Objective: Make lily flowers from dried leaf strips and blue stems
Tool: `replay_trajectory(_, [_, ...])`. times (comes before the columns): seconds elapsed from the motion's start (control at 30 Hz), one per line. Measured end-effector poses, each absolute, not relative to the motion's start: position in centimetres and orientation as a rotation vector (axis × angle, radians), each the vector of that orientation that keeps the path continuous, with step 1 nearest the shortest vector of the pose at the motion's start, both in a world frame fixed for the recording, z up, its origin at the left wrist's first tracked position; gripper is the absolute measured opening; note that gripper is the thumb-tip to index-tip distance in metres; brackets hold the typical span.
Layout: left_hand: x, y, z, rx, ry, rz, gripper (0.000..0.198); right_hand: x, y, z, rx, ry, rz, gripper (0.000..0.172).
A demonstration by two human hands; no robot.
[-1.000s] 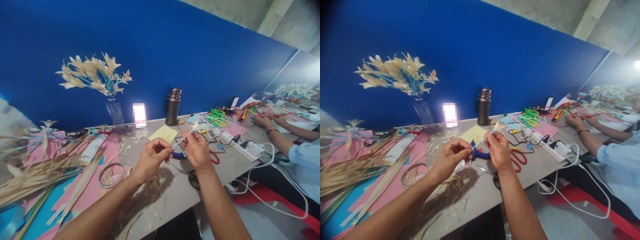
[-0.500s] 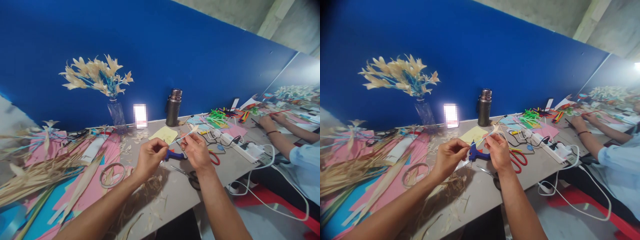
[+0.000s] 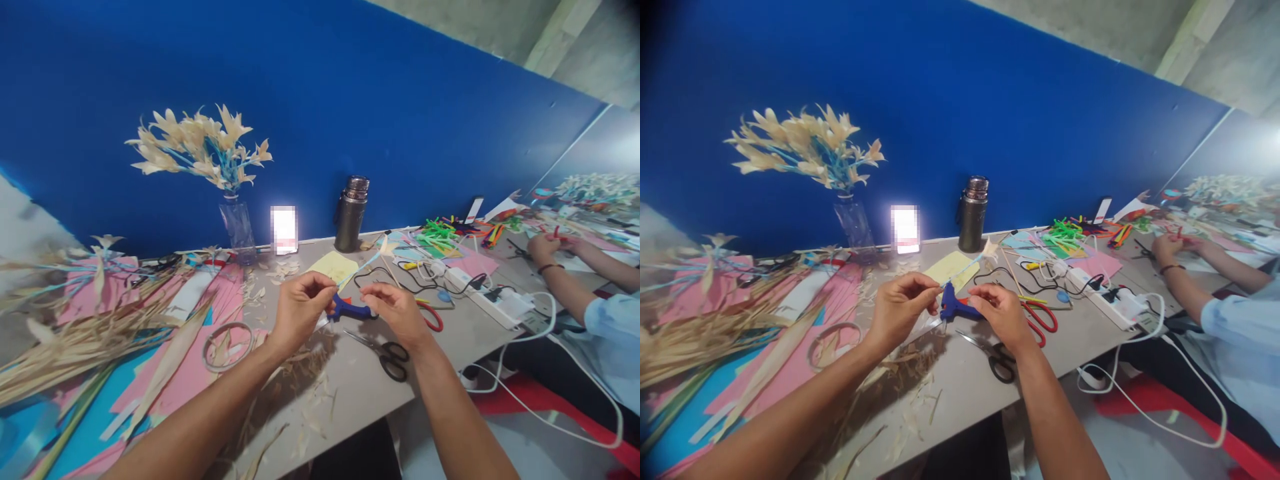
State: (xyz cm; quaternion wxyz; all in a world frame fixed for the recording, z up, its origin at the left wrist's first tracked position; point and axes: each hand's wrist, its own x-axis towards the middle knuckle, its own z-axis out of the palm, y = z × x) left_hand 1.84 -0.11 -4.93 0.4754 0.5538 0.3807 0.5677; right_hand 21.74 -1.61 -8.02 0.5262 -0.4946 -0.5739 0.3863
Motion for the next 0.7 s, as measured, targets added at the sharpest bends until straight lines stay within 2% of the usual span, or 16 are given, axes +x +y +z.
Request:
replay_trajectory(0.17, [1.9,-0.5,-5.9,1.555,0.959,1.399,0.007,20.5,-1.9,-6.8,-1.114,-1.291,0.818,0.028])
replay_trajectory(0.37, [1.6,-0.4,-6.4,1.931,0.863,1.454,0.014,19.7,-1.8,-6.7,-1.098,-1.064,0.749,0.028])
replay_trajectory(0.57, [2.1,-1.1,-6.3,1.868,0.852,1.414,0.008,20.3,-1.9,-7.6,-1.022,-1.006,0.813,0.025])
replay_trajectory(0.7, [2.4,-1.4,-6.2,1.708,0.863,1.414,0.011,20.4,-2.0,-7.8,-1.005,-1.005,0.793,0.023])
